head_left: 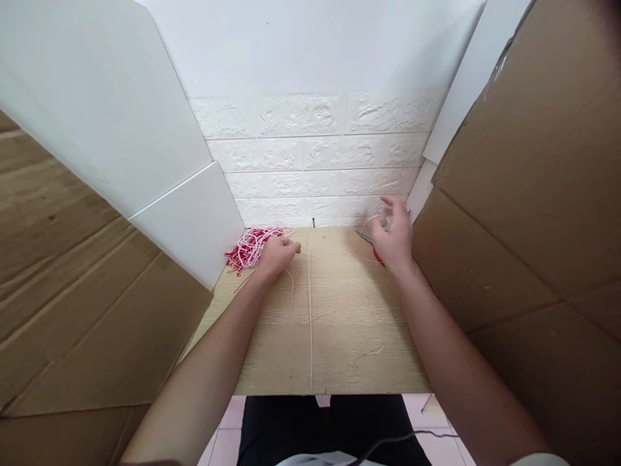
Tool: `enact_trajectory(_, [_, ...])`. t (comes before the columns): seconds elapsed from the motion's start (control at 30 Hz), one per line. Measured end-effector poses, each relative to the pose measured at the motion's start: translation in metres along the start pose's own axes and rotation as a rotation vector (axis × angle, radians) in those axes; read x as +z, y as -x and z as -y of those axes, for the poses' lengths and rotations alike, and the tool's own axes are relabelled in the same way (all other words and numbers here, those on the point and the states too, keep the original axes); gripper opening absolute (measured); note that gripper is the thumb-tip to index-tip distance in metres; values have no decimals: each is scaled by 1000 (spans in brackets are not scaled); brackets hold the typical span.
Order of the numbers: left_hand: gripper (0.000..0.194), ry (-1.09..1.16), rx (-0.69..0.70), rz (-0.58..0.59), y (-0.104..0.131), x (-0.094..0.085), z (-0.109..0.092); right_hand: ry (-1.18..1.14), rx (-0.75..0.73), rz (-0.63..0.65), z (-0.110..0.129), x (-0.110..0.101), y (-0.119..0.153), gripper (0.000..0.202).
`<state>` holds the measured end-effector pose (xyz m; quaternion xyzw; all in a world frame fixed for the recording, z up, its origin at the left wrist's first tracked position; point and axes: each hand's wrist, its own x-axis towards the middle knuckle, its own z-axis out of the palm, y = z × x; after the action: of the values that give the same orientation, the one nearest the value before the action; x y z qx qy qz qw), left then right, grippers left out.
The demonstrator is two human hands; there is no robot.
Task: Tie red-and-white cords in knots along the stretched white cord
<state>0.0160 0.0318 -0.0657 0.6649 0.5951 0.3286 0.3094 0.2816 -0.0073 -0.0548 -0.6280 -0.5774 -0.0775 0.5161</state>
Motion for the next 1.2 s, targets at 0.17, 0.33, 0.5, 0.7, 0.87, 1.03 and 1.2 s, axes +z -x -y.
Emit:
enact_trajectory(0.17, [21,46,-9,-2,2,-2,-5,235,162,395,0,13,10,44])
enact_trajectory(0.33, [24,96,-12,2,3,-1,-6,207,78,323,19,20,24,26])
enact_trajectory(0.5, [20,103,-20,6,4,0,-8,-99,-8,464,45,34,46,16])
enact_trajectory(0.7, [18,146,-36,6,4,1,-11,-300,64,638,56,47,60,16])
enact_trajectory(0.87, [20,109,29,30,6,1,-12,-554,358,730,61,53,66,19])
enact_trajectory(1.03, [23,42,89,129,12,-4,-19,-922,764,783,66,56,67,25])
enact_trajectory(1.2, [25,-15,168,265,19,-14,-30,-1104,887,782,65,52,64,18])
